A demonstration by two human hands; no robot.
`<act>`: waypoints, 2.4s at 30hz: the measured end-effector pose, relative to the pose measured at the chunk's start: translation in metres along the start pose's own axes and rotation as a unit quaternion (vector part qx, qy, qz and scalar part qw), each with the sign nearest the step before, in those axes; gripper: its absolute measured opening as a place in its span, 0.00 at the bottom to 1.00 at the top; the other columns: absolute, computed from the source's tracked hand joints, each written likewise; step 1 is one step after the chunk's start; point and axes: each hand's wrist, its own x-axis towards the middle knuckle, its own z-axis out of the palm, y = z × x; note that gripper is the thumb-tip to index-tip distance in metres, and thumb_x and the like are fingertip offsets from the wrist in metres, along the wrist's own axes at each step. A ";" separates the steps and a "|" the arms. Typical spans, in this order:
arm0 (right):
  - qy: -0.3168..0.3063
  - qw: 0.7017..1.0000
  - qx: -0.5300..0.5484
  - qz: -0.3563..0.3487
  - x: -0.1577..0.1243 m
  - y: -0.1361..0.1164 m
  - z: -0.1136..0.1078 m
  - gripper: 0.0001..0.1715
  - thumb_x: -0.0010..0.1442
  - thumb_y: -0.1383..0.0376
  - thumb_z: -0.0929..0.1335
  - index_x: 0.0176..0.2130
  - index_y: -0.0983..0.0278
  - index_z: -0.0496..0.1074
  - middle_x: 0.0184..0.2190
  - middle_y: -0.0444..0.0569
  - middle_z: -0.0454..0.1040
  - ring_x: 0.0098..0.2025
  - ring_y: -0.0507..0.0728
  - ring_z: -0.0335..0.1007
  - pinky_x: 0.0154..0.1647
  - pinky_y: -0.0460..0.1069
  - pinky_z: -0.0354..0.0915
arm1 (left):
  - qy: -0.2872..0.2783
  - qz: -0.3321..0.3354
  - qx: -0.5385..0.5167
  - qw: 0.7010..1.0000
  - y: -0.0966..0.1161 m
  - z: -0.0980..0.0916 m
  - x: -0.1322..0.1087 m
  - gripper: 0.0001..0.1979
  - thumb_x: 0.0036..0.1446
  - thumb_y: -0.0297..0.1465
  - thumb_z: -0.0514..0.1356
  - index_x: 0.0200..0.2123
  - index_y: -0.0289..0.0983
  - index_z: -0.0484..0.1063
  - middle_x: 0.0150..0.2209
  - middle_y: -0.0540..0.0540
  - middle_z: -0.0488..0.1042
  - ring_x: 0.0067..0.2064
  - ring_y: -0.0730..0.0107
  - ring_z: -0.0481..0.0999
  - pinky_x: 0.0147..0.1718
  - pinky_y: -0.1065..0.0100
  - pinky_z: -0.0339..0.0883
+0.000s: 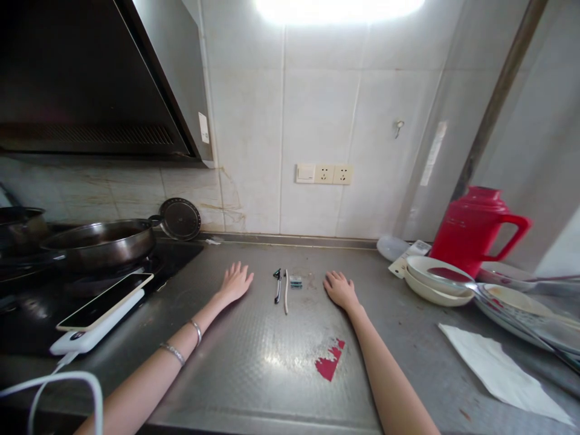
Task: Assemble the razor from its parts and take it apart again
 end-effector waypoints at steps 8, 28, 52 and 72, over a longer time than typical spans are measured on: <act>-0.004 1.000 -0.003 -0.001 -0.001 -0.004 -0.003 0.26 0.61 0.57 0.55 0.54 0.60 0.65 0.58 0.56 0.60 0.60 0.64 0.51 0.55 0.68 0.46 | -0.082 -0.039 0.011 0.996 -0.043 0.014 0.011 0.29 0.59 0.44 0.41 0.58 0.35 0.58 0.62 0.32 0.50 0.63 0.39 0.45 0.54 0.41 0.42; -0.023 0.999 -0.032 0.022 -0.001 -0.007 -0.007 0.28 0.61 0.56 0.54 0.57 0.61 0.60 0.59 0.53 0.59 0.60 0.62 0.51 0.56 0.64 0.47 | -0.059 -0.031 0.051 0.996 -0.038 0.009 0.010 0.25 0.58 0.44 0.44 0.53 0.38 0.64 0.58 0.34 0.59 0.58 0.45 0.57 0.50 0.46 0.52; -0.011 1.000 -0.018 0.019 -0.004 -0.011 -0.013 0.26 0.60 0.56 0.55 0.53 0.60 0.66 0.58 0.54 0.61 0.60 0.62 0.52 0.54 0.65 0.49 | -0.044 0.013 -0.042 0.998 0.094 -0.005 -0.003 0.17 0.57 0.39 0.51 0.37 0.34 0.74 0.40 0.37 0.75 0.43 0.57 0.74 0.38 0.64 0.63; -0.012 0.999 -0.019 0.028 -0.004 -0.012 -0.014 0.25 0.60 0.56 0.55 0.52 0.59 0.67 0.57 0.53 0.62 0.59 0.62 0.54 0.54 0.63 0.49 | -0.129 -0.031 -0.098 0.986 0.111 -0.001 0.002 0.16 0.56 0.36 0.51 0.38 0.32 0.74 0.41 0.30 0.74 0.47 0.51 0.72 0.43 0.58 0.62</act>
